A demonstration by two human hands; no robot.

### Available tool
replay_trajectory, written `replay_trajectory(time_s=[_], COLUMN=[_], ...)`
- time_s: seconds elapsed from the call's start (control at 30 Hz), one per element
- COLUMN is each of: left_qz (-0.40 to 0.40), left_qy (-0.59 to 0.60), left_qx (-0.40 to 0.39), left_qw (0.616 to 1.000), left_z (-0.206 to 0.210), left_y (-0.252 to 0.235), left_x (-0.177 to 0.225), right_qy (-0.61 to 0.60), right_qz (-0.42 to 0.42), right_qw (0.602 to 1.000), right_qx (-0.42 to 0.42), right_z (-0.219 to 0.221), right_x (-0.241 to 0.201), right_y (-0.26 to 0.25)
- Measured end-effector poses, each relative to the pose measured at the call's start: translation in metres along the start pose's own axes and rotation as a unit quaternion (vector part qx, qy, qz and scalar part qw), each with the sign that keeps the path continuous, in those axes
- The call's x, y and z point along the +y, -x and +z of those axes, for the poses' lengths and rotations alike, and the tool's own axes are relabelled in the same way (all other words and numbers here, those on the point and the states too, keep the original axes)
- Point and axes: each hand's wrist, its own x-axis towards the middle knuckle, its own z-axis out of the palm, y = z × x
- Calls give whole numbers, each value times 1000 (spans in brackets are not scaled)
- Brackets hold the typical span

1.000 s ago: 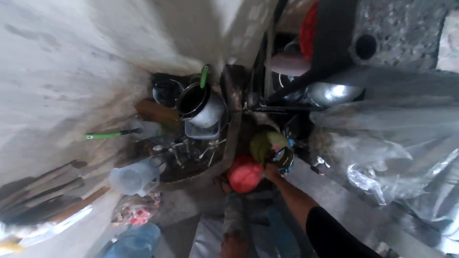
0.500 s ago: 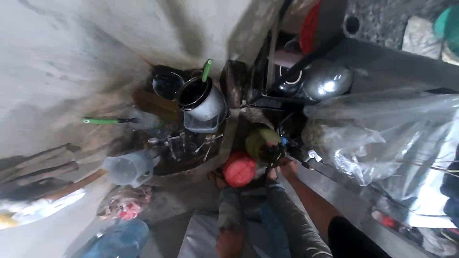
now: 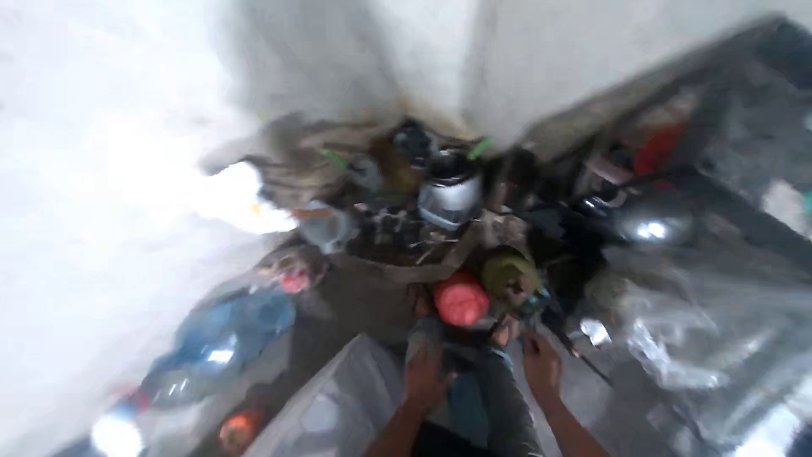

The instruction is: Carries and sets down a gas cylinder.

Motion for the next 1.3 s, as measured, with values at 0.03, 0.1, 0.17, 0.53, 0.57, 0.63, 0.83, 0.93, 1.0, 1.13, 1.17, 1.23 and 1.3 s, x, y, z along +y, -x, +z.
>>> replay_trajectory(time_s=[0.03, 0.1, 0.17, 0.53, 0.57, 0.63, 0.83, 0.93, 1.0, 1.13, 1.17, 1.23, 1.3], left_qz=[81, 202, 259, 171, 123, 7, -32, -33, -67, -187, -197, -194, -189], left_qy=[47, 107, 179, 847, 854, 866, 832, 806, 771, 622, 584, 505, 445], left_qx=[38, 82, 86, 184, 228, 292, 439, 497, 532, 584, 584, 601, 602], left_qw=[995, 970, 945, 469, 451, 406, 339, 319, 343, 486, 528, 588, 636], left_z=[-4, -20, -50, -81, -76, -60, -35, -26, -15, 12, 18, 30, 36], left_y=[8, 30, 65, 241, 253, 271, 345, 387, 414, 428, 429, 422, 418], left_x=[-1, 8, 29, 101, 104, 104, 60, 39, 27, -10, -21, -45, -70], right_qy=[-16, -53, -100, -77, -52, -9, -59, -47, -31, 44, 72, 126, 176], right_qz=[-47, -151, -266, -536, -578, -651, -814, -837, -829, -797, -782, -765, -755], right_qw=[999, 985, 956, 793, 755, 681, 505, 448, 440, 468, 476, 475, 462], right_qx=[-21, -60, -78, -279, -305, -336, -281, -311, -343, -380, -395, -416, -431], right_z=[0, -8, -23, -111, -113, -115, -110, -106, -96, -94, -94, -91, -87], right_x=[-21, -62, -103, -176, -171, -165, -190, -203, -208, -220, -222, -227, -235], right_y=[27, 77, 110, 156, 166, 182, 229, 231, 224, 215, 217, 216, 220])
